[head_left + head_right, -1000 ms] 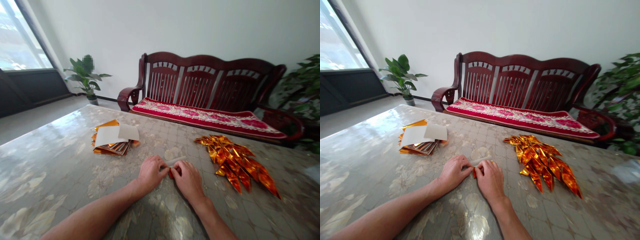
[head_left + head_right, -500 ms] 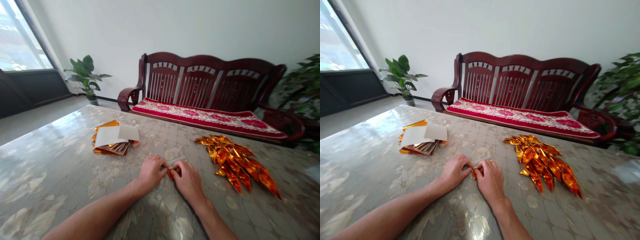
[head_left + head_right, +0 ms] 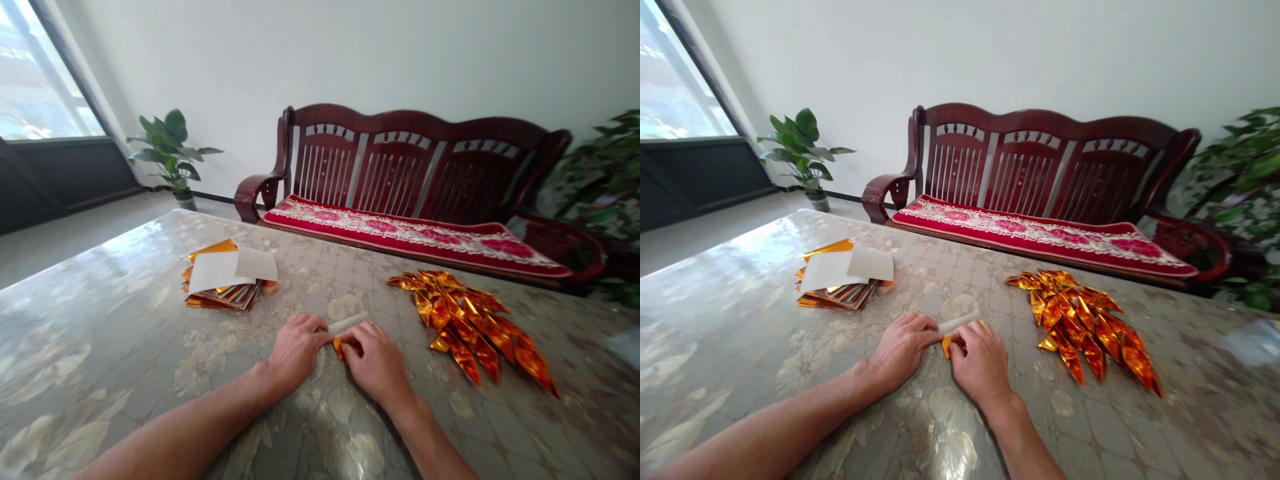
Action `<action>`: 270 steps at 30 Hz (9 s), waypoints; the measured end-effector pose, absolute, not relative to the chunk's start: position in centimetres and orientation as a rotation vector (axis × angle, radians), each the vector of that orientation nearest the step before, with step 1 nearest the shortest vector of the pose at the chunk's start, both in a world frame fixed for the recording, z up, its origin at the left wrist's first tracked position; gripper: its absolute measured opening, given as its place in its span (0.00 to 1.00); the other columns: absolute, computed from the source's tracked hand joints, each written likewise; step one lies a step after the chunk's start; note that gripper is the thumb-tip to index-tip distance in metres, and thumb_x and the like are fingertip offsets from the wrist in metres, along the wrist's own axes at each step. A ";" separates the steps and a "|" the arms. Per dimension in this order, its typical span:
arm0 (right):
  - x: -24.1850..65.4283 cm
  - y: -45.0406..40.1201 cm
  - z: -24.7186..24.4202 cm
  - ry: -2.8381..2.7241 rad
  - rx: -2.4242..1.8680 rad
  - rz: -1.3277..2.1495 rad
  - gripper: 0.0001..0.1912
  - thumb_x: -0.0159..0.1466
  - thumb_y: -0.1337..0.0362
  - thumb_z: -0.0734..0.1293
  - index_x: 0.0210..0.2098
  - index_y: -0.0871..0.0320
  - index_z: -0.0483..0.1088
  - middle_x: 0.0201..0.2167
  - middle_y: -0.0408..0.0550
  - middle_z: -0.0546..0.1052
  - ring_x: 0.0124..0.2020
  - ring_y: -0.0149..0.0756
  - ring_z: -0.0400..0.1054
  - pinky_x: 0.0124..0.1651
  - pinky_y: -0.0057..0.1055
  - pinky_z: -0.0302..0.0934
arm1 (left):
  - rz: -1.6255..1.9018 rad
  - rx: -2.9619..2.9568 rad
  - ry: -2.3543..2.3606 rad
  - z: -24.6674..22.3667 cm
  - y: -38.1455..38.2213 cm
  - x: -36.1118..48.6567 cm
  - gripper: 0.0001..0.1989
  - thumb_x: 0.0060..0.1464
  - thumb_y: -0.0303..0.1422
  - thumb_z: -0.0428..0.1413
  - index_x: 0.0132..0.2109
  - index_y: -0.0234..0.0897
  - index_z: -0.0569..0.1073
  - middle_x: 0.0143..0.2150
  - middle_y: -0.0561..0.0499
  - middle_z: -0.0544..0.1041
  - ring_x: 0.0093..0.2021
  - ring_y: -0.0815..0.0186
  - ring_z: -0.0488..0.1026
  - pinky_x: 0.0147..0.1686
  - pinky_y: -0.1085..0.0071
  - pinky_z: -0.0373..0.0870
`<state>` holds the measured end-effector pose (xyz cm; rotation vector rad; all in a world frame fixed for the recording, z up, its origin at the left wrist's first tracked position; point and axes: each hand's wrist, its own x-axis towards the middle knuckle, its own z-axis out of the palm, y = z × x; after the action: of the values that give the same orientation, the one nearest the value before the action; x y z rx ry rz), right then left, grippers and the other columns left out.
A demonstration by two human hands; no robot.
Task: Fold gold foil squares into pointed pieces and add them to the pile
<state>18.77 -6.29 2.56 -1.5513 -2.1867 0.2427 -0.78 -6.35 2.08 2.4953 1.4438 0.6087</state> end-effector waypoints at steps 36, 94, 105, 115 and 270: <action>18.2 -5.8 1.4 -2.233 -1.619 -0.067 0.09 0.66 0.67 0.62 0.29 0.55 0.67 0.33 0.47 0.73 0.36 0.38 0.66 0.39 0.33 0.53 | 0.659 2.405 1.466 1.4 -5.4 -0.7 0.19 0.58 0.20 0.51 0.46 0.46 0.81 0.43 0.53 0.79 0.44 0.63 0.72 0.46 0.70 0.68; 18.1 -5.5 0.8 -2.238 -1.667 -0.125 0.07 0.68 0.68 0.61 0.32 0.55 0.67 0.33 0.47 0.74 0.35 0.40 0.68 0.38 0.35 0.54 | 0.137 3.045 1.534 2.7 -7.6 1.7 0.03 0.60 0.25 0.55 0.41 0.32 0.73 0.37 0.46 0.73 0.38 0.57 0.68 0.39 0.61 0.63; 17.8 -5.6 1.1 -2.263 -1.728 -0.102 0.06 0.68 0.67 0.62 0.33 0.56 0.67 0.34 0.48 0.75 0.37 0.42 0.69 0.39 0.36 0.54 | 0.140 3.075 1.523 2.7 -7.4 1.8 0.02 0.60 0.25 0.55 0.40 0.32 0.73 0.36 0.46 0.73 0.37 0.57 0.68 0.37 0.61 0.63; 17.7 -5.5 1.2 -2.269 -1.735 -0.119 0.06 0.68 0.67 0.63 0.33 0.55 0.65 0.34 0.48 0.75 0.38 0.42 0.69 0.39 0.36 0.53 | 0.166 3.067 1.553 2.4 -7.5 1.8 0.03 0.61 0.25 0.55 0.40 0.32 0.73 0.36 0.46 0.73 0.39 0.57 0.68 0.41 0.60 0.63; 19.3 -5.7 2.1 -2.208 -1.622 0.013 0.07 0.67 0.67 0.64 0.34 0.52 0.73 0.35 0.45 0.76 0.41 0.42 0.65 0.43 0.34 0.55 | 0.406 2.720 1.330 2.0 -8.4 3.1 0.19 0.57 0.46 0.61 0.49 0.41 0.71 0.54 0.49 0.72 0.50 0.55 0.68 0.49 0.57 0.68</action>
<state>19.30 -5.70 2.07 -1.6222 -2.2075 0.0126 3.05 -8.37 2.01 2.7200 1.3299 0.4057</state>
